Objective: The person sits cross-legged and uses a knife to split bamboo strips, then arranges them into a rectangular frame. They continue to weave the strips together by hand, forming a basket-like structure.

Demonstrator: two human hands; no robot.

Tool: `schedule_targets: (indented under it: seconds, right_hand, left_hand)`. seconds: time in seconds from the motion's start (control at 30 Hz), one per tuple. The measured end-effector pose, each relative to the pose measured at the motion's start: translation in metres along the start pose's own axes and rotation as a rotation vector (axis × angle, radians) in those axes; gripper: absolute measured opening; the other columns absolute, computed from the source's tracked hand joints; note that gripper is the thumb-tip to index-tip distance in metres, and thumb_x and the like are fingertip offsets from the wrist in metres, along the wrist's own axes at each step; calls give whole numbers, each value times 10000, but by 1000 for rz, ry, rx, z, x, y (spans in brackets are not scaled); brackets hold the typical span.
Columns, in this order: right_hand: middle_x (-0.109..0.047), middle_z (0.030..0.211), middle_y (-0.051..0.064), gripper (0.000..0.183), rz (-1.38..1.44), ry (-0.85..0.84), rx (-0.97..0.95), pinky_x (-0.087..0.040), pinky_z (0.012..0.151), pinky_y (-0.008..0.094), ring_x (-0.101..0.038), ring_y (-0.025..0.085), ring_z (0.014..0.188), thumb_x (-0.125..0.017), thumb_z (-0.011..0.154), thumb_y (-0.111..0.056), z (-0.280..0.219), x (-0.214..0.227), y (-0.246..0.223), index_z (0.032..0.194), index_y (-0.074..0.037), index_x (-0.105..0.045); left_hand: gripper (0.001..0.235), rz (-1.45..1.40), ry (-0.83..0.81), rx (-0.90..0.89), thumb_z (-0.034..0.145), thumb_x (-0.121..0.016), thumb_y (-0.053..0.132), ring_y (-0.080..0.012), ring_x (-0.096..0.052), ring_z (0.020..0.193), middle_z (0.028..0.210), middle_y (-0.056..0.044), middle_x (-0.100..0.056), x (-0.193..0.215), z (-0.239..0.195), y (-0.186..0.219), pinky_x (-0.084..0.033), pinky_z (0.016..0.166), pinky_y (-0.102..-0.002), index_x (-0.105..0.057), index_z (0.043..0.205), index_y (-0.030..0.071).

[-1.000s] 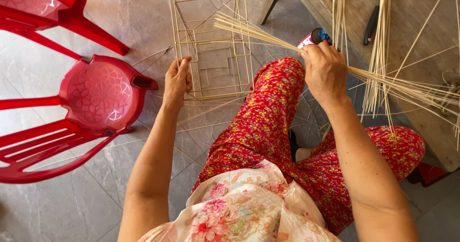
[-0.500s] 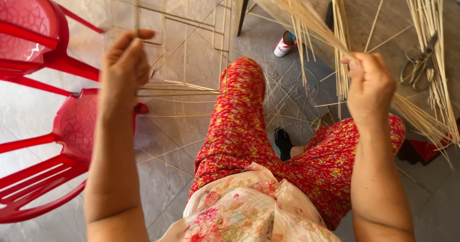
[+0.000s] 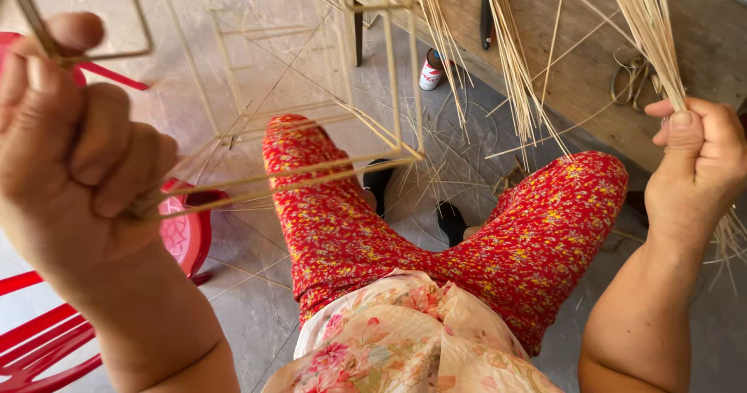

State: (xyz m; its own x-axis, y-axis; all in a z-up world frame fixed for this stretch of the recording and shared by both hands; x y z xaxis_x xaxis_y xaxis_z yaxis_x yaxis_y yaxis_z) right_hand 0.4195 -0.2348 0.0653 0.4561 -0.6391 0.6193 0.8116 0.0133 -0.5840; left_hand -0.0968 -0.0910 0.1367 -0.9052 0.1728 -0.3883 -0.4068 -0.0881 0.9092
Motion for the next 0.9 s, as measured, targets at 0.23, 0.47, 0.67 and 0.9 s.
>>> schedule_targets:
  seconds: [0.23,0.47,0.67,0.9]
  right_hand:
    - [-602,849,17,186,58,11,-168,-383,635,221,-513,70,704,-579,1212,-103,-12,14,7,1147,21,-702]
    - [-568,830,-3,200,80,-7,-219,-381,686,234,-480,53,704,-565,1197,-113,-12,17,10,1127,13,-704]
    - [-557,804,-14,222,198,14,-267,-380,680,199,-465,47,729,-572,1225,-119,-19,27,27,1105,25,-690]
    - [-560,791,-16,213,159,-3,-272,-385,665,206,-475,44,716,-570,1186,-122,-24,30,32,1077,18,-689]
  left_hand:
    - [287,-91,-8,126,1152,-497,150,-6,-196,445,570,52,-318,-42,-28,-36,-179,438,-186,-573,1316,-73]
    - [298,-113,-95,83,1111,-488,152,-7,-196,457,607,61,-300,-64,2,-34,-188,422,-191,-572,1319,-43]
    - [285,-203,-47,145,1135,-489,161,-26,-224,463,617,50,-328,-70,-23,-67,-208,414,-208,-568,1336,-26]
    - [300,-250,118,190,1134,-469,85,-10,-208,487,582,66,-335,-46,-79,-65,-202,431,-191,-561,1343,-110]
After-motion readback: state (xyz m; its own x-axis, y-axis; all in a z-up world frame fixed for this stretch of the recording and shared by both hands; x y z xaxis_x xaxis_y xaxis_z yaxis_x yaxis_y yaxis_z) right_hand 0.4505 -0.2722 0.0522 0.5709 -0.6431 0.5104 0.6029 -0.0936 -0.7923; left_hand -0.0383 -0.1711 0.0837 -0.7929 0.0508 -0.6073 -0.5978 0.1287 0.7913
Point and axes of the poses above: each hand's wrist, its own z-axis towards the middle knuckle, its own x-axis out of the back of the hand, y = z × x, the point moved 10 cm from there along z, towards the middle knuckle
